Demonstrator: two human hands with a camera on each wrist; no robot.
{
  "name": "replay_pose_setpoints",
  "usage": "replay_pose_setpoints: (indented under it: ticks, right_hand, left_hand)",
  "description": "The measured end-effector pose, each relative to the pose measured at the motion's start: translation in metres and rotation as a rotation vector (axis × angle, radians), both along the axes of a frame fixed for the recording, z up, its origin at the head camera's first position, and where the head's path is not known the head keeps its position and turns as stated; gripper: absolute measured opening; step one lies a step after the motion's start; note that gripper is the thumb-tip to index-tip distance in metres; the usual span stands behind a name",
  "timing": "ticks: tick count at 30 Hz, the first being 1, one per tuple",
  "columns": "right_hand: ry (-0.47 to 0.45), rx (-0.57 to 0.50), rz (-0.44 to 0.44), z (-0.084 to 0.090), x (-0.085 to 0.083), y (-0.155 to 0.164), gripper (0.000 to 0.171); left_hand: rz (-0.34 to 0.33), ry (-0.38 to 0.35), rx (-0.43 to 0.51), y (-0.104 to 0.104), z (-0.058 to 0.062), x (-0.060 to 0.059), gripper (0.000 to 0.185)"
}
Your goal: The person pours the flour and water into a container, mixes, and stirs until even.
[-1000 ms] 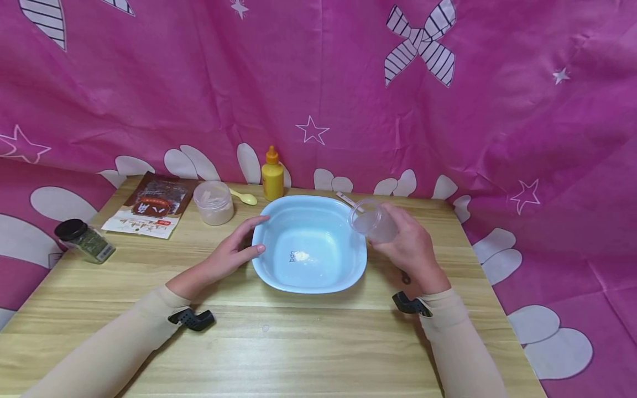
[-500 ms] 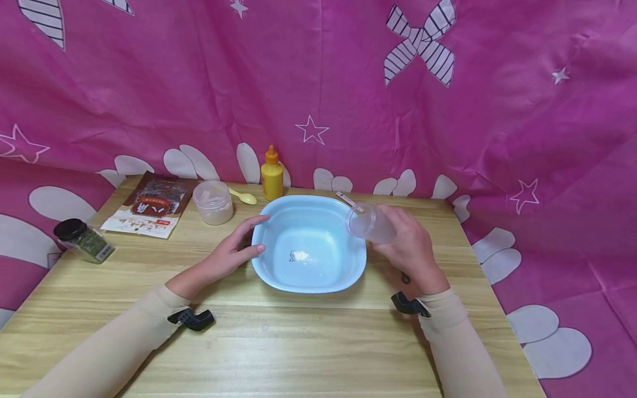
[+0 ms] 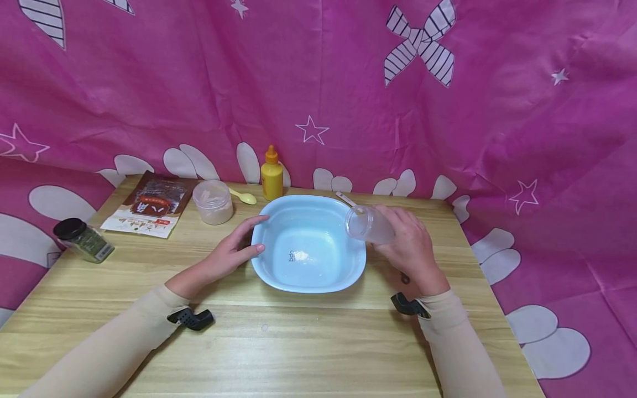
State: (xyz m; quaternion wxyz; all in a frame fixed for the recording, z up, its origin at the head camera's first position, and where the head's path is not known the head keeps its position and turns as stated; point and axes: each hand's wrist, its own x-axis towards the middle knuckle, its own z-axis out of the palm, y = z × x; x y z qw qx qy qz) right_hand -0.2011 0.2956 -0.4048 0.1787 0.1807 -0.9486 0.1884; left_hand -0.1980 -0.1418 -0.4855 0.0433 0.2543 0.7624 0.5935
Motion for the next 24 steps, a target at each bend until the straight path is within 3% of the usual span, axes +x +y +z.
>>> replay_pose_setpoints:
  ticks: [24]
  right_hand:
    - [0.079,0.044,0.021,0.0016,0.0002,-0.0011,0.081]
  left_hand:
    - [-0.004,0.005,0.013,-0.0007,-0.0003,-0.0005,0.07]
